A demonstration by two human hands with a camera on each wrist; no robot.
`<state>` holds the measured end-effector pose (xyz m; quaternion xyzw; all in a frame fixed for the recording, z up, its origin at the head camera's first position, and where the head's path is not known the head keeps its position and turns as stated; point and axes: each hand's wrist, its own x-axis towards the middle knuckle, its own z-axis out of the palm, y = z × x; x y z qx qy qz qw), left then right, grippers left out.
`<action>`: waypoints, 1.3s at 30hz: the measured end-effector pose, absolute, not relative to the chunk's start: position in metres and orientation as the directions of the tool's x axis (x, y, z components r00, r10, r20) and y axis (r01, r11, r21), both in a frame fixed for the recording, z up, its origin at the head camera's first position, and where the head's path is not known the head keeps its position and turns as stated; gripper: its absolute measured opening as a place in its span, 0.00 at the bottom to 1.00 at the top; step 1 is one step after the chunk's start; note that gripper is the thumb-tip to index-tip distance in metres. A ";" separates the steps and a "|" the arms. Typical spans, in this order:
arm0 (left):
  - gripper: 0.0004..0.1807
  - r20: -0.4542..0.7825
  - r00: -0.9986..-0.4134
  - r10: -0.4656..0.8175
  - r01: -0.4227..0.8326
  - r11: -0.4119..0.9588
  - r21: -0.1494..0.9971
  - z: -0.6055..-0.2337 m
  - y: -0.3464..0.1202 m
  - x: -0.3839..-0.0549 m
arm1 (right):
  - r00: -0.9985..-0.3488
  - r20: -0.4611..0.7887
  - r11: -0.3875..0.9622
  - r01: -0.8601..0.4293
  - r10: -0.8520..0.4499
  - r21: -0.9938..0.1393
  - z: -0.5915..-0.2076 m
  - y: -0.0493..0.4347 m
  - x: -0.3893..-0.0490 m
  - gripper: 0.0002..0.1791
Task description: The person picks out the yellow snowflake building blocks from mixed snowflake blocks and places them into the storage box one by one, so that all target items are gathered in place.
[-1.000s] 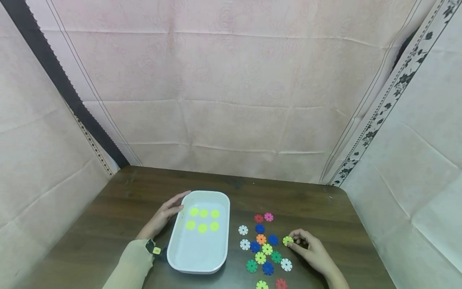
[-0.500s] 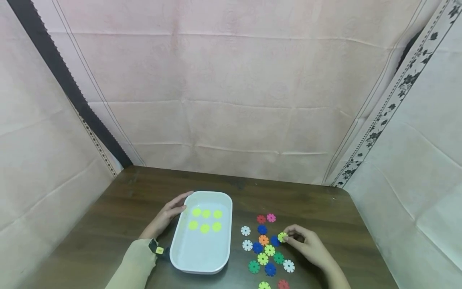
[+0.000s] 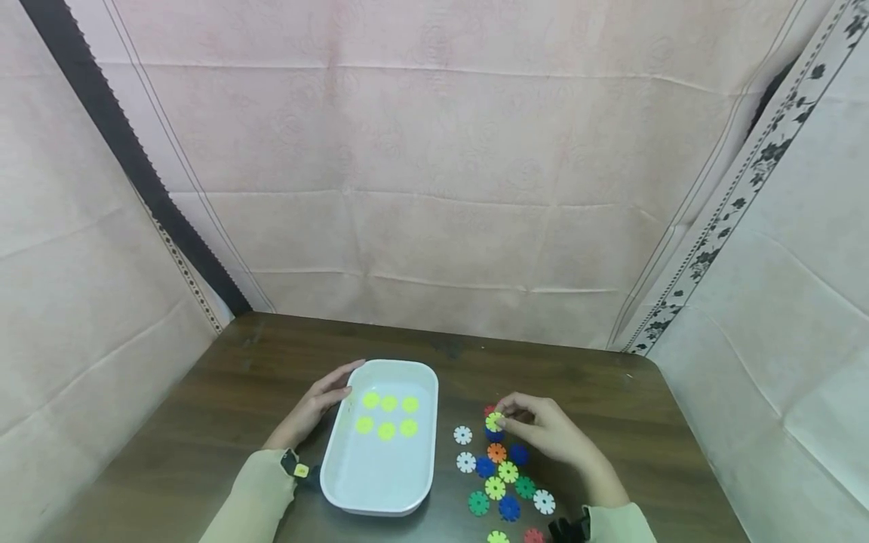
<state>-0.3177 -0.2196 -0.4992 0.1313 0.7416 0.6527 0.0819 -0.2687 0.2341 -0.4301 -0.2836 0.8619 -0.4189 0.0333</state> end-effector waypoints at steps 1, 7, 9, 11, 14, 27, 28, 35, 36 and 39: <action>0.24 0.052 -0.951 0.303 0.089 0.112 0.990 -0.499 -0.219 -0.318 | -0.827 0.184 0.477 -0.471 -0.531 -0.742 -0.428 0.230 -0.271 0.06; 0.25 0.060 -0.951 0.305 0.099 0.112 0.989 -0.499 -0.220 -0.316 | -0.789 0.156 0.457 -0.491 -0.595 -0.742 -0.415 0.197 -0.281 0.06; 0.25 0.062 -0.950 0.306 0.100 0.110 0.989 -0.499 -0.220 -0.316 | -0.773 0.144 0.451 -0.499 -0.618 -0.740 -0.410 0.184 -0.284 0.07; 0.25 0.061 -0.950 0.307 0.098 0.106 0.990 -0.499 -0.220 -0.317 | -0.753 0.126 0.437 -0.500 -0.646 -0.747 -0.404 0.170 -0.286 0.07; 0.25 0.059 -0.950 0.308 0.095 0.104 0.990 -0.500 -0.220 -0.318 | -0.704 0.111 0.410 -0.525 -0.701 -0.746 -0.398 0.148 -0.291 0.09; 0.26 0.065 -0.946 0.318 0.106 0.111 0.988 -0.497 -0.220 -0.318 | -0.465 0.011 0.339 -0.661 -0.885 -0.670 -0.400 0.059 -0.310 0.10; 0.26 0.068 -0.945 0.321 0.109 0.112 0.988 -0.497 -0.220 -0.319 | -0.453 0.004 0.336 -0.666 -0.891 -0.666 -0.402 0.054 -0.311 0.10; 0.26 0.090 -0.934 0.346 0.135 0.108 0.985 -0.496 -0.220 -0.320 | -0.405 -0.056 0.342 -0.682 -0.913 -0.646 -0.417 0.025 -0.312 0.09; 0.26 0.093 -0.933 0.348 0.138 0.107 0.985 -0.496 -0.220 -0.320 | -0.403 -0.059 0.344 -0.688 -0.913 -0.639 -0.420 0.022 -0.313 0.09; 0.26 0.097 -0.932 0.349 0.142 0.107 0.984 -0.496 -0.221 -0.320 | -0.411 -0.070 0.359 -0.688 -0.909 -0.631 -0.425 0.016 -0.313 0.09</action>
